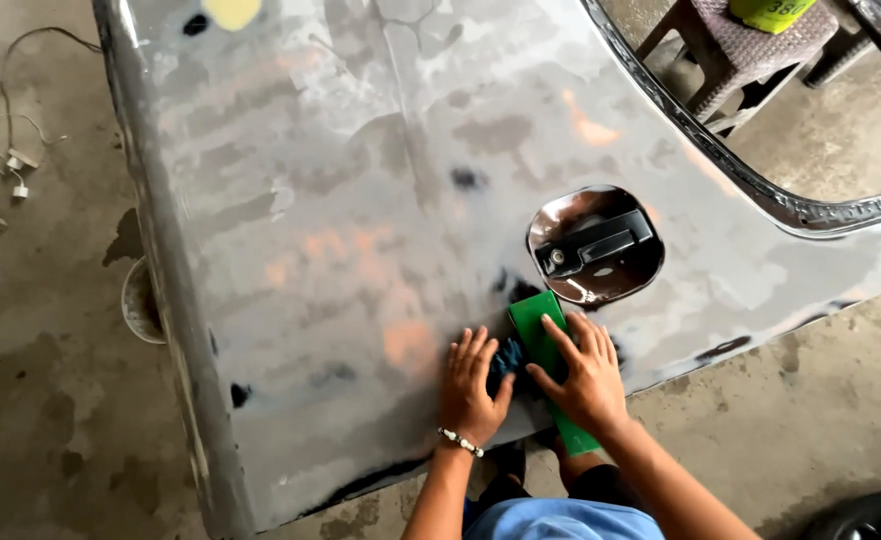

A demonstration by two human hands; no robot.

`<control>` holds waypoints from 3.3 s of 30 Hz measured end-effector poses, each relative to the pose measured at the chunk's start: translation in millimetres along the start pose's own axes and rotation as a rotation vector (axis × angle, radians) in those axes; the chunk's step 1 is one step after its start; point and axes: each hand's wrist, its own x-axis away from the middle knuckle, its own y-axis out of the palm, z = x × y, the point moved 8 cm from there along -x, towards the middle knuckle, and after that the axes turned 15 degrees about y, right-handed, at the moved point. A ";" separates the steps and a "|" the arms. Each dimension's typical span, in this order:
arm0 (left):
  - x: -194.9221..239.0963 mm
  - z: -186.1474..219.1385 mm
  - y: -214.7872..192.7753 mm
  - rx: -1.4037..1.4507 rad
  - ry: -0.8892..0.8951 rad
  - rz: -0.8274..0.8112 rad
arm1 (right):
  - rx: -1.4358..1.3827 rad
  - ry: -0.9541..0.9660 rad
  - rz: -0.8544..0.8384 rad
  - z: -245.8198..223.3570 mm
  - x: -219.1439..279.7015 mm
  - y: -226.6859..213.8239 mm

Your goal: Sanding a car door panel using a sanding block and water.

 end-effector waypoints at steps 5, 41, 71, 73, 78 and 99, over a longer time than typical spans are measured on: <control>-0.3 -28.0 -14.5 -0.153 -0.055 0.230 | 0.154 0.090 -0.082 -14.3 3.9 10.3; -12.0 -37.4 -25.6 -0.261 -0.133 0.301 | 0.143 -0.061 0.149 -40.9 -91.6 26.3; -87.7 -94.2 8.1 -0.487 -0.401 -0.005 | 0.163 0.089 0.072 -6.5 -2.3 3.5; -93.0 -83.5 -2.0 -0.437 -0.436 -0.006 | 0.172 0.123 0.048 -3.3 -1.2 5.7; -99.0 -84.2 2.0 -0.371 -0.512 -0.003 | 0.161 0.098 0.067 -6.1 -0.8 3.5; -81.0 -60.2 37.5 -0.121 0.092 -0.238 | 0.155 0.126 0.048 -4.7 -5.1 6.2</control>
